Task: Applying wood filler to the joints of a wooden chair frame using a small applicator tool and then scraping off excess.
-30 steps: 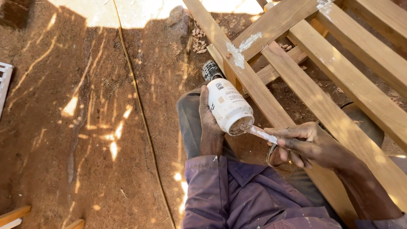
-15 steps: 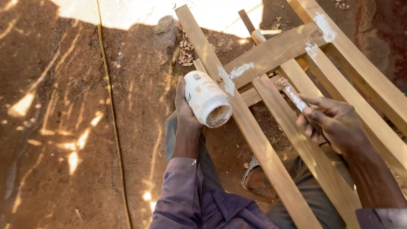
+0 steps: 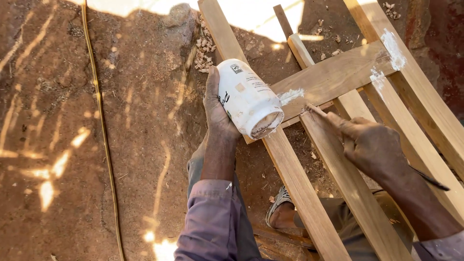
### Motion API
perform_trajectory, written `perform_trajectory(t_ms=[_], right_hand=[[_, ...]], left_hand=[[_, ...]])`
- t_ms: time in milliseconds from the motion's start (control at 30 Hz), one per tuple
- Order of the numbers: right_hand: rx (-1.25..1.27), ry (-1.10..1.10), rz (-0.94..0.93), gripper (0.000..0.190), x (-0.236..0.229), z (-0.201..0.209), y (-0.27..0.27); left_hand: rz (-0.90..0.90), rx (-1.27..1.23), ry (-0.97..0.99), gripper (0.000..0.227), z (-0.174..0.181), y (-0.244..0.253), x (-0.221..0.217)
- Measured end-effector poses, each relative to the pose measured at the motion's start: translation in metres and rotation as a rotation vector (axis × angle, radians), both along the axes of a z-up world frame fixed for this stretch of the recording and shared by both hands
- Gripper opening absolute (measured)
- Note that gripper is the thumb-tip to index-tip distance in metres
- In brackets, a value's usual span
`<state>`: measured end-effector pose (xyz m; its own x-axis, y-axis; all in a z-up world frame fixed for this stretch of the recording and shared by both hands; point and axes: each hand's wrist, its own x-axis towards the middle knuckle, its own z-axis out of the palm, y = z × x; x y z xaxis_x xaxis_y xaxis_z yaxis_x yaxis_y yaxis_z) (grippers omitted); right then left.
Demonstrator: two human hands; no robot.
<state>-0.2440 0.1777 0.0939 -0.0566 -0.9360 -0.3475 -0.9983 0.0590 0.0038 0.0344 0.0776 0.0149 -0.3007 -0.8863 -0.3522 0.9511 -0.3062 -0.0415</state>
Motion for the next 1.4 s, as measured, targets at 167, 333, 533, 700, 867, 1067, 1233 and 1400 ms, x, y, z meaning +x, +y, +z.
perform_trajectory(t_ms=[167, 333, 533, 700, 867, 1067, 1233, 1400], right_hand=[[0.027, 0.236, 0.201, 0.067, 0.013, 0.021, -0.008], [0.32, 0.415, 0.245, 0.052, 0.028, 0.034, -0.028], [0.604, 0.549, 0.275, 0.019, 0.062, 0.065, -0.078], [0.61, 0.595, 0.428, 0.025, 0.065, 0.057, -0.097], [0.71, 0.622, 0.256, 0.031, 0.072, 0.088, -0.085], [0.269, 0.529, 0.165, 0.052, 0.029, 0.092, -0.063], [0.135, 0.228, -0.055, 0.037, 0.037, 0.027, -0.021], [-0.1, 0.145, 0.161, 0.074, 0.027, -0.031, 0.021]], left_hand=[[0.112, 0.009, -0.083, 0.05, -0.001, 0.0, -0.002], [0.089, 0.028, -0.064, 0.052, 0.006, 0.007, 0.003], [0.044, -0.117, 0.045, 0.055, -0.01, 0.007, 0.002], [0.096, 0.12, -0.158, 0.069, -0.004, 0.003, 0.005], [0.094, 0.106, -0.093, 0.066, 0.002, 0.004, 0.017], [0.12, -0.002, 0.003, 0.06, -0.021, -0.001, 0.005], [0.101, -0.03, -0.04, 0.071, -0.01, 0.001, 0.001], [0.089, 0.046, -0.062, 0.065, -0.002, 0.002, 0.006]])
